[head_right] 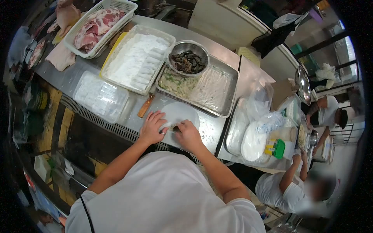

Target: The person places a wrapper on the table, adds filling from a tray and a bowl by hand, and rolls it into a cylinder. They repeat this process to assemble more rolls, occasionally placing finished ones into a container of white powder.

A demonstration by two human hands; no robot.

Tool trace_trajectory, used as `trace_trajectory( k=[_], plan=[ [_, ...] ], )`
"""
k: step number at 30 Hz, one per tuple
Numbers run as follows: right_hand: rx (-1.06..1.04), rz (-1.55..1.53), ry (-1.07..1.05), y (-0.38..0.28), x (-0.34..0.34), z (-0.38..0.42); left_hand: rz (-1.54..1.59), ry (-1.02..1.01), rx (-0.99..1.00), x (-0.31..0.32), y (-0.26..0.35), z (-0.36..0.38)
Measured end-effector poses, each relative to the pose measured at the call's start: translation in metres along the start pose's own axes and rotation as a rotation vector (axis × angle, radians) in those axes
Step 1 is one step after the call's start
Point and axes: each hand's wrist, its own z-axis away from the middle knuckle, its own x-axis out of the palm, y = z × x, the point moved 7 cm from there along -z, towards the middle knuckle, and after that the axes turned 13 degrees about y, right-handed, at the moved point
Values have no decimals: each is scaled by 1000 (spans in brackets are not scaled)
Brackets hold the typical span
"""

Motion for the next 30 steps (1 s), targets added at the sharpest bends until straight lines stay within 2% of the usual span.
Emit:
trace_trajectory(
  k=[4,7,13,19,22,25,27,30],
  plan=[
    [-101,48,21,11,22,5,-2,-2,5,0,-1,1],
    [-102,39,18,20,27,5,0,-3,10,0,-1,-1],
    [99,-60,2,26,23,3,-12,-6,14,-2,1,-1],
    [32,-103,-37,26,27,6,-29,-51,5,0,2,-1],
    [127,-110,29,22,11,7,-33,-61,2,1,3,-3],
    [166,-82,-15,38,19,14,-19,-66,9,1,3,-2],
    [132,-86,-3,41,21,16,-18,-63,12,1,2,-1],
    [152,-88,118,49,5,19,-15,-65,-5,2,0,-4]
  ],
)
